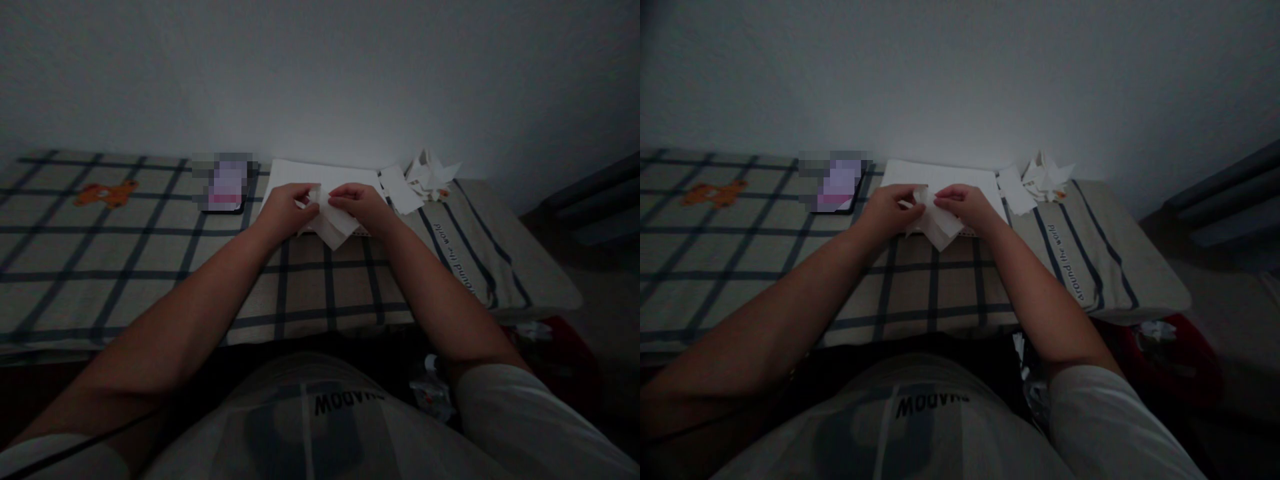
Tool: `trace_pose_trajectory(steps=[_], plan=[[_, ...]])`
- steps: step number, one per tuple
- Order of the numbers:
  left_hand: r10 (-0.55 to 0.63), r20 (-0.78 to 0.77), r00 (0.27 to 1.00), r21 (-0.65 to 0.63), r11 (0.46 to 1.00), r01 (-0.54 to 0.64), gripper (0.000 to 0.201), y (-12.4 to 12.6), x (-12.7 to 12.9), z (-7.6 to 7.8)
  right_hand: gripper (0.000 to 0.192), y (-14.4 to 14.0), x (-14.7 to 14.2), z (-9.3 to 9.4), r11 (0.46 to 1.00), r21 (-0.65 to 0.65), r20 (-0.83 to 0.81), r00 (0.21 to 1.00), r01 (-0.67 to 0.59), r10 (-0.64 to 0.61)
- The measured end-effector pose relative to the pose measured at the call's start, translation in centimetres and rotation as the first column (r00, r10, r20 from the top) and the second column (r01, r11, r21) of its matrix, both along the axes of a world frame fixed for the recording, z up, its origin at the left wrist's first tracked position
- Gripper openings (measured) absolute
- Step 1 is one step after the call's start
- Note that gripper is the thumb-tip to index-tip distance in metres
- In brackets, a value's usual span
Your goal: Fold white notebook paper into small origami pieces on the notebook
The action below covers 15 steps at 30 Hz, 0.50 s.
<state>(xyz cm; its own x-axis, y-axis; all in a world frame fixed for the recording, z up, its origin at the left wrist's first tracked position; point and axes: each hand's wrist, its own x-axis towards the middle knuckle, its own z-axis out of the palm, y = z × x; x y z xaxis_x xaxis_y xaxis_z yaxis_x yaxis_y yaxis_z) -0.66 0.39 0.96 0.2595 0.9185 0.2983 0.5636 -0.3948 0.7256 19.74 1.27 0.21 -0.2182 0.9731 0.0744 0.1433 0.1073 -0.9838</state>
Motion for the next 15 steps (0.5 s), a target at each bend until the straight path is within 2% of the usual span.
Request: trace_pose_trajectory(steps=[4,11,15], plan=[[-0.005,0.049,0.999,-0.035,0.999,0.007,0.052,0.2,0.0,0.1,0.022,-0.1,-0.1,0.0,1.0,-0.002,-0.019,1.0,0.012,-0.012],[-0.018,0.176,0.984,-0.122,0.992,0.04,0.054,1.0,-0.2,-0.7,0.02,0.0,-0.1,0.0,1.0,0.015,0.008,1.0,0.011,-0.011],[-0.047,0.228,0.972,-0.106,0.992,0.073,0.051,0.9,-0.1,-0.7,0.02,0.0,0.0,-0.1,0.999,-0.038,0.038,0.999,-0.018,0.02]])
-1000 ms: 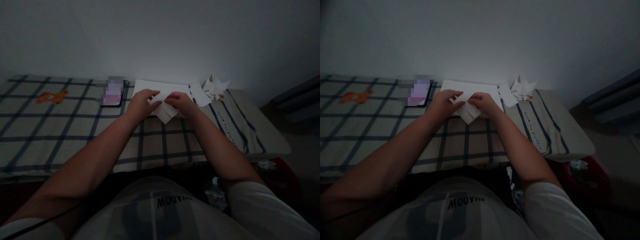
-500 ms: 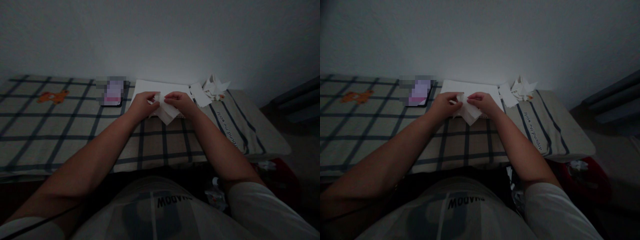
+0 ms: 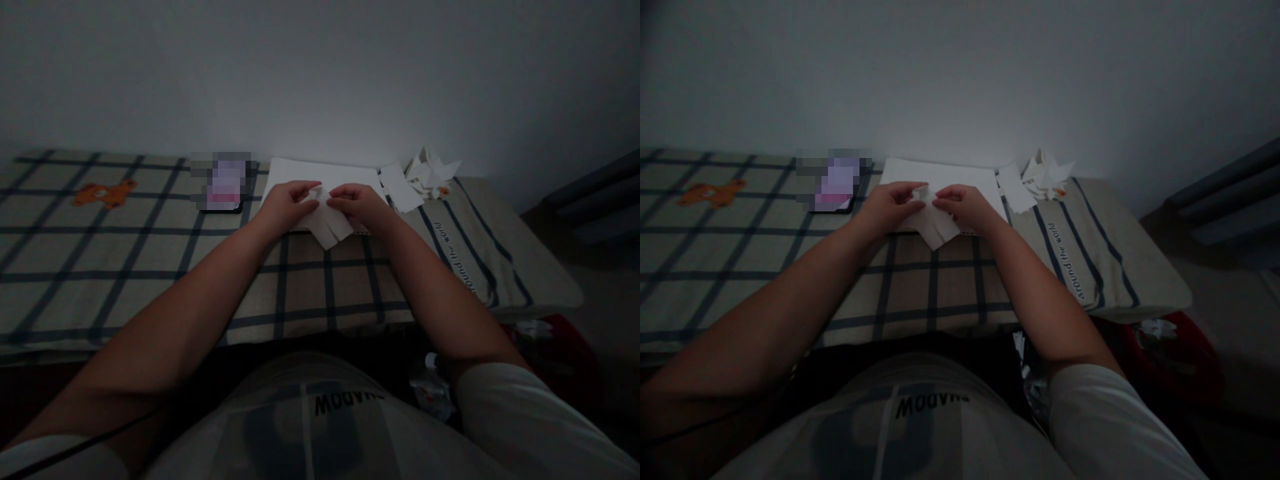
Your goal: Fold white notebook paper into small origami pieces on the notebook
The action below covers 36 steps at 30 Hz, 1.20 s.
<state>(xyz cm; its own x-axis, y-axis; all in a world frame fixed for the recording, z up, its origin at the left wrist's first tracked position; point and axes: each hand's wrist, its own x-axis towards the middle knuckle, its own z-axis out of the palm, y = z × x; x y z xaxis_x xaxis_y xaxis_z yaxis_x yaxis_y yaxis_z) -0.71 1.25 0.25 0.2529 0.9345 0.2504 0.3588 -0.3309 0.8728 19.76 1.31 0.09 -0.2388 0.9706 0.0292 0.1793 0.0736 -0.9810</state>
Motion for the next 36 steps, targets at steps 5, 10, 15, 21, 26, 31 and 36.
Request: trace_pose_trajectory(steps=[5,10,15,21,26,31,36], plan=[[-0.028,0.012,1.0,-0.013,1.0,0.028,0.045,-0.5,0.3,0.2,0.02,-0.2,-0.1,-0.2,0.996,-0.021,0.045,0.996,-0.081,0.082],[-0.03,0.003,1.0,-0.009,1.0,0.03,0.046,-0.9,0.7,0.4,0.031,-0.4,0.0,-0.1,0.997,0.014,0.157,0.985,-0.079,0.076],[-0.038,0.217,0.975,-0.11,0.992,0.063,0.041,-0.8,0.8,0.6,0.026,-0.1,0.1,-0.2,0.999,-0.026,0.088,0.996,-0.031,0.033],[0.018,0.2,0.98,-0.353,0.934,0.055,0.016,-0.7,0.7,0.6,0.02,-0.1,-0.2,0.1,0.997,-0.074,-0.057,0.998,0.036,-0.04],[0.03,0.229,0.973,-0.355,0.933,0.055,0.016,-0.9,1.0,0.5,0.015,-0.8,-0.4,0.9,0.984,-0.179,-0.108,0.994,-0.021,0.002],[0.043,0.31,0.95,-0.41,0.908,0.093,0.012,-1.0,1.1,0.4,0.009,-1.0,-0.6,1.1,0.982,-0.189,-0.12,0.993,-0.012,-0.011],[0.049,0.34,0.939,-0.443,0.889,0.114,0.015,-1.0,1.2,0.2,0.004,-1.1,-0.7,1.2,0.971,-0.24,-0.115,0.993,-0.003,-0.025]])
